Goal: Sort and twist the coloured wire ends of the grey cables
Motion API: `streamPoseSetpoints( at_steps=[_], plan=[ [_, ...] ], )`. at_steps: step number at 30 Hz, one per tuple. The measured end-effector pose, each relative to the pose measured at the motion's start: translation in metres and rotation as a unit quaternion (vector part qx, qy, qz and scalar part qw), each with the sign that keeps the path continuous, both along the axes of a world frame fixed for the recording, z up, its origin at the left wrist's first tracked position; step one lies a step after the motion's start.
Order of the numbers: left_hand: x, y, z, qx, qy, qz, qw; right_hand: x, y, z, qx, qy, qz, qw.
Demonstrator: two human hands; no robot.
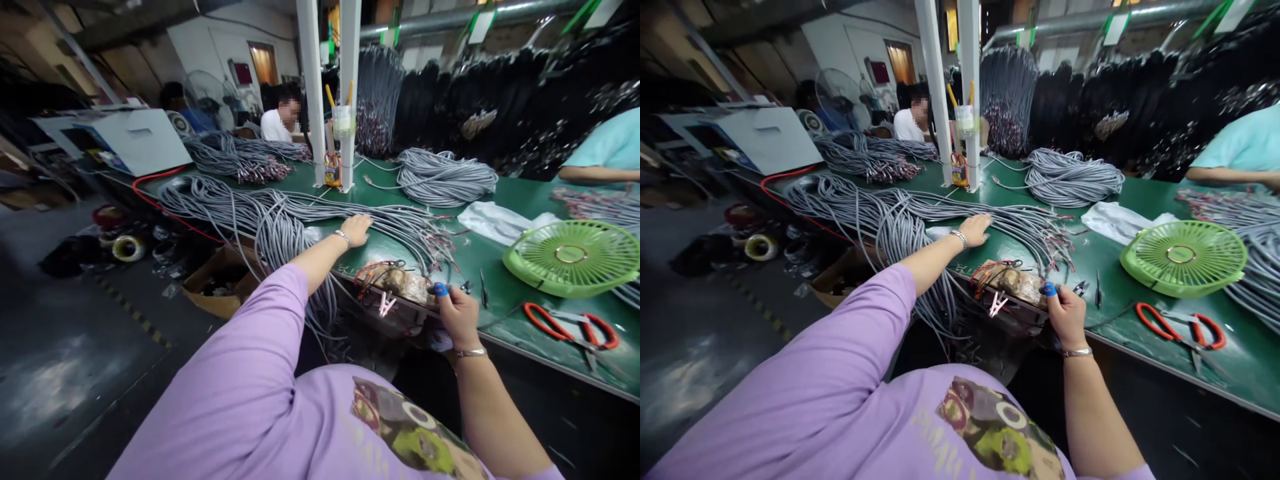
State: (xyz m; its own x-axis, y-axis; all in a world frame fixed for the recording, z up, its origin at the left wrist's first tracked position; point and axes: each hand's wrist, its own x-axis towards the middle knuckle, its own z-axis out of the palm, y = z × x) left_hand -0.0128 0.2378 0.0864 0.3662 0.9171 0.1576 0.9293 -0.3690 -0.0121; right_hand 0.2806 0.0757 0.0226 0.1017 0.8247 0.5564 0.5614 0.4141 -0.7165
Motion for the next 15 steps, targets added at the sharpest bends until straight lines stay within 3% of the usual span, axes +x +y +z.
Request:
streamPoseSetpoints(
  at_steps=[4, 8, 15],
  plan=[
    [0.026, 0.023, -0.012, -0.032, 0.023, 0.001, 0.999, -0.002, 0.0, 0.004, -0.013, 0.014, -0.013, 1.0],
    [0.035, 0.026, -0.01, -0.049, 0.037, 0.019, 0.998, -0.004, -0.001, 0.011, -0.028, 0.042, -0.015, 0.999],
    [-0.002, 0.01, 0.007, -0.078, 0.064, -0.04, 0.994, -0.004, 0.001, 0.008, -0.025, 0.057, -0.004, 0.998]
  ],
)
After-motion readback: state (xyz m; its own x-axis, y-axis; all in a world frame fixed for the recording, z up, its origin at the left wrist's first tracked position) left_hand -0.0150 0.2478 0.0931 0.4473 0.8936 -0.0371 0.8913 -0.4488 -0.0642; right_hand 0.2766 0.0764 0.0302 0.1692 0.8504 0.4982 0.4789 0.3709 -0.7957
